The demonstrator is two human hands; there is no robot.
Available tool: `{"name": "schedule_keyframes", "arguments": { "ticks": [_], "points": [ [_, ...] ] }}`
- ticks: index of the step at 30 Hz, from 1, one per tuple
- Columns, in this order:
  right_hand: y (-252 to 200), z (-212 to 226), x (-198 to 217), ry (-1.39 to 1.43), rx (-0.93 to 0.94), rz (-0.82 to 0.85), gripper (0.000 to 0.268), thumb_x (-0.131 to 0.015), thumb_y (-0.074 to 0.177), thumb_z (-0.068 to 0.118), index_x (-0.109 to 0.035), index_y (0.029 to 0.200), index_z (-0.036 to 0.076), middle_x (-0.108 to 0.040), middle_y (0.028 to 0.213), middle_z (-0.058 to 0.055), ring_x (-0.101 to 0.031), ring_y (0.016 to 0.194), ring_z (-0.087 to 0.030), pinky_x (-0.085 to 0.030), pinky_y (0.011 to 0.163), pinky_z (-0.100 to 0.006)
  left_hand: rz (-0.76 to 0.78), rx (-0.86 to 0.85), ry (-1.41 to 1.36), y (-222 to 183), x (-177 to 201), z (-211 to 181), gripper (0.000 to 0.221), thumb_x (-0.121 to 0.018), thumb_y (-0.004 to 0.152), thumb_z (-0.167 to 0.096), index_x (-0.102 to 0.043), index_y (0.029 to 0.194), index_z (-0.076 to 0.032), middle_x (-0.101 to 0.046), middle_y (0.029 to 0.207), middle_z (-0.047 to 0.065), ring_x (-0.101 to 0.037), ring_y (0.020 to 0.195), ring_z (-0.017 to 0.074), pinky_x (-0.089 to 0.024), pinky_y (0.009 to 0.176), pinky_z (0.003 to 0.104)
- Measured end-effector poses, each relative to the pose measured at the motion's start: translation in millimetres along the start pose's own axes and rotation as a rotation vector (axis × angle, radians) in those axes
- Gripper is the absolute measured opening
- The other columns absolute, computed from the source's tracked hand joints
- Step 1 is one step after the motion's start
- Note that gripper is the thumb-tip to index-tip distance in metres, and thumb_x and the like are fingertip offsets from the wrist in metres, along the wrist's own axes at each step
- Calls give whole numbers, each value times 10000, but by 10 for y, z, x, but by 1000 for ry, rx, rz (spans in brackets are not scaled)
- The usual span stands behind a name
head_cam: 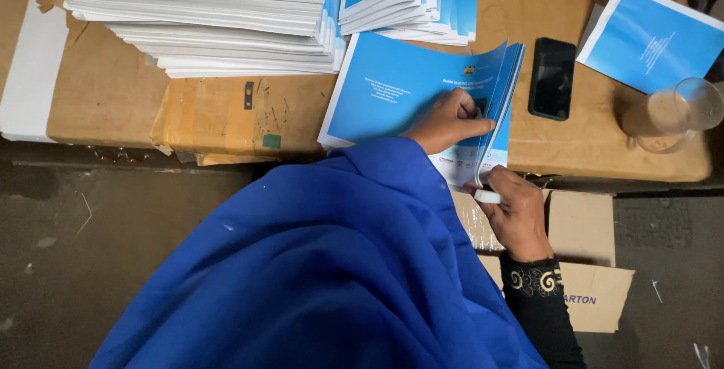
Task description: Manually folding printed paper sheets into booklets and stacking them on a production table using a creasing tool.
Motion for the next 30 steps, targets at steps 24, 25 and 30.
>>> {"name": "schedule_keyframes", "arguments": {
  "ticks": [24,25,30],
  "points": [
    [-168,-358,93,-34,-185,-75,243,-754,863,260,-634,761,74,-582,640,-156,-565,567,-340,-439,561,-388,58,79,16,-201,101,-268,589,-605,774,-440,-471,1169,-24,-546,1112,154,-603,1064,306,-488,891,473],
    [-169,-389,98,-35,-183,-69,243,-754,863,260,-634,761,74,-582,640,-156,-565,567,-340,-439,561,-388,54,81,12,-190,99,-243,589,-605,774,-440,-471,1169,-24,-546,1112,154,-603,1064,306,-488,891,473],
    [-92,-354,174,-116,-214,-156,266,-785,832,239,-615,725,64,-526,597,-190,-540,586,-408,-418,564,-434,75,69,71,-132,53,-188,601,-607,780,-472,-465,1158,-26,-533,1134,166,-596,1084,320,-488,872,478]
  ]
}}
Point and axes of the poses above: each hand's wrist, its own y-axis towards the middle knuckle, its own x-axis out of the back of the hand, z = x × y, the point moved 6 cm from there along y, towards the middle knuckle
